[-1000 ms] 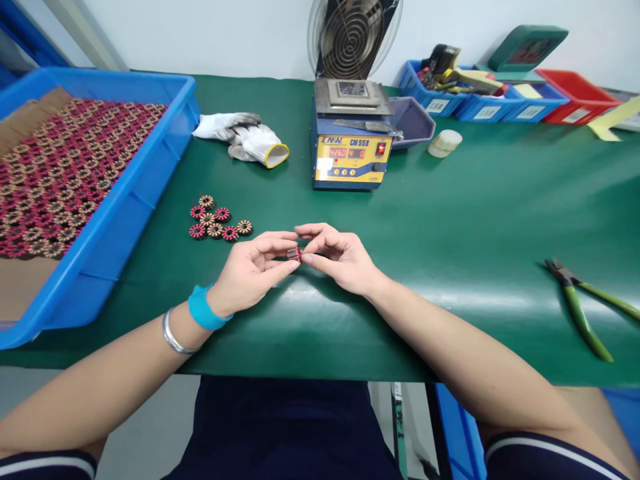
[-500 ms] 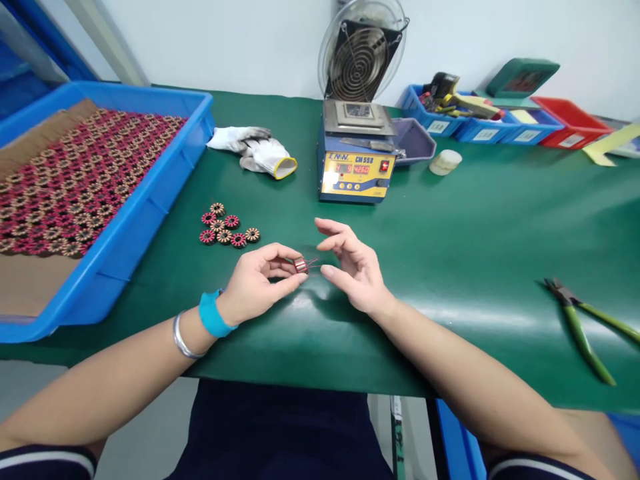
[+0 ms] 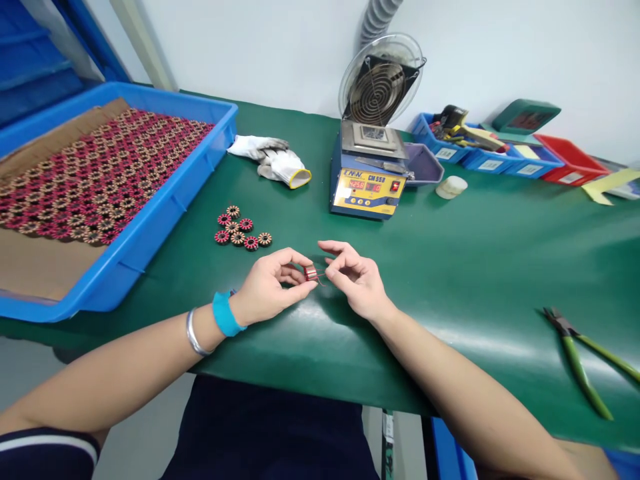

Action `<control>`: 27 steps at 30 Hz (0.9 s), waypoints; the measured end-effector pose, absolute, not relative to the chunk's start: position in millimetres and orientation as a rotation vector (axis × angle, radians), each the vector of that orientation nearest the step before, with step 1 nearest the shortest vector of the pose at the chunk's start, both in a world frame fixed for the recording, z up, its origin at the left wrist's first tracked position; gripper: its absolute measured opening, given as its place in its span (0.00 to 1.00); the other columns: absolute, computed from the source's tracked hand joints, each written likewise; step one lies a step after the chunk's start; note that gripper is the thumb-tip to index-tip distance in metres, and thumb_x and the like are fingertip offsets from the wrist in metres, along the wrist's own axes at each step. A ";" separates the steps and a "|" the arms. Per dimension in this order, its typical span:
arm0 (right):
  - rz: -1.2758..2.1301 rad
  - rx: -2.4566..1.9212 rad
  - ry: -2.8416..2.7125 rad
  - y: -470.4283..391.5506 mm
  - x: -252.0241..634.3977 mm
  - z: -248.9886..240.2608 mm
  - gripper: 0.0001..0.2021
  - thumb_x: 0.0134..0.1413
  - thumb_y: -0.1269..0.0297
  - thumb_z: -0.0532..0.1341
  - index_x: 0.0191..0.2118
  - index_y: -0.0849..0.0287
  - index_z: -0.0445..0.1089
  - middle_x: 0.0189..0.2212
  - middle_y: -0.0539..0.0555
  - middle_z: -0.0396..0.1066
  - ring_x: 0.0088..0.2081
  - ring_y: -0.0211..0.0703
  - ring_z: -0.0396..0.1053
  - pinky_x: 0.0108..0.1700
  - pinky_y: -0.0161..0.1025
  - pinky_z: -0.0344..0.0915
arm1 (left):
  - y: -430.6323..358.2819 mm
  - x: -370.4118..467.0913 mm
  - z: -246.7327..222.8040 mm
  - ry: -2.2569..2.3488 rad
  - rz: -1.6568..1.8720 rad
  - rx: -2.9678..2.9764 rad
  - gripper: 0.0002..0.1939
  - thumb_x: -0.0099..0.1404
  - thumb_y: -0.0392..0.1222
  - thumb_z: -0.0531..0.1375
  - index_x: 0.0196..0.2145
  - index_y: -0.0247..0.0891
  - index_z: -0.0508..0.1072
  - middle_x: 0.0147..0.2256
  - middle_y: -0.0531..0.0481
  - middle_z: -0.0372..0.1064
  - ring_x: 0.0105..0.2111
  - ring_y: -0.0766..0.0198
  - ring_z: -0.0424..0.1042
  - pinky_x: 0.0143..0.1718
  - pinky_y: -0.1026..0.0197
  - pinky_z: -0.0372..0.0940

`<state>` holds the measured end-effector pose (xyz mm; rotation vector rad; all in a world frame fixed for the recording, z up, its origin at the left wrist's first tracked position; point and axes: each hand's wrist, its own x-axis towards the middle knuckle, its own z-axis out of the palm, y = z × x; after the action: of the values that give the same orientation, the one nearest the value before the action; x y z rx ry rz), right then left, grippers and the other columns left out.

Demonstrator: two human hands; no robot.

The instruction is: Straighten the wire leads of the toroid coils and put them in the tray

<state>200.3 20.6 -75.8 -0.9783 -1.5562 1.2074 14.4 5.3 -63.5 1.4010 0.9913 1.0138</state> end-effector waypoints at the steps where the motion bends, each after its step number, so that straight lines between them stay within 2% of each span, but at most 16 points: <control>1: 1.218 -0.982 -1.502 21.7 201.1 -76.3 0.15 0.49 0.54 0.66 0.21 0.58 0.67 0.50 0.59 0.72 0.55 0.52 0.66 0.56 0.50 0.63 | 5.5 13.7 -63.5 0.985 1.003 1.397 0.13 0.52 0.36 0.67 0.35 0.34 0.71 0.31 0.49 0.74 0.27 0.68 0.74 0.31 0.66 0.72; 4: 1.299 -0.967 -1.348 24.3 202.5 -77.1 0.14 0.49 0.56 0.66 0.21 0.57 0.67 0.45 0.57 0.74 0.52 0.50 0.68 0.54 0.49 0.65 | 5.7 12.3 -63.1 0.953 0.979 1.371 0.14 0.53 0.34 0.66 0.38 0.35 0.69 0.32 0.50 0.72 0.30 0.68 0.74 0.35 0.65 0.72; 8: 1.414 -0.909 -1.432 23.6 201.0 -77.0 0.10 0.46 0.57 0.69 0.31 0.57 0.73 0.46 0.56 0.73 0.50 0.48 0.70 0.54 0.48 0.65 | 5.7 12.8 -62.8 0.890 0.986 1.377 0.13 0.54 0.33 0.64 0.38 0.34 0.69 0.35 0.49 0.71 0.36 0.65 0.74 0.40 0.63 0.73; 15: 1.394 -0.873 -1.533 22.9 202.3 -79.5 0.14 0.47 0.52 0.68 0.27 0.58 0.73 0.46 0.57 0.72 0.46 0.45 0.72 0.50 0.46 0.67 | 7.8 12.3 -64.8 0.834 1.063 1.470 0.06 0.59 0.35 0.62 0.36 0.35 0.71 0.35 0.48 0.72 0.36 0.65 0.74 0.40 0.62 0.72; 19: 1.354 -0.926 -1.522 24.8 204.9 -77.8 0.15 0.48 0.50 0.68 0.26 0.58 0.74 0.45 0.57 0.74 0.46 0.46 0.72 0.49 0.47 0.67 | 8.0 10.5 -65.2 0.844 1.057 1.482 0.06 0.60 0.35 0.62 0.37 0.34 0.72 0.35 0.48 0.72 0.36 0.65 0.74 0.40 0.63 0.73; 27: 1.362 -0.910 -1.492 24.8 205.6 -77.4 0.13 0.47 0.51 0.69 0.29 0.56 0.76 0.46 0.56 0.73 0.48 0.45 0.71 0.53 0.48 0.67 | 7.0 9.2 -64.0 0.885 1.029 1.458 0.09 0.59 0.35 0.64 0.39 0.34 0.71 0.37 0.47 0.71 0.38 0.65 0.74 0.42 0.62 0.74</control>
<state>205.6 24.8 -77.4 -0.9101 -1.4918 1.3621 9.2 7.0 -64.0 1.4583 0.8851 1.0291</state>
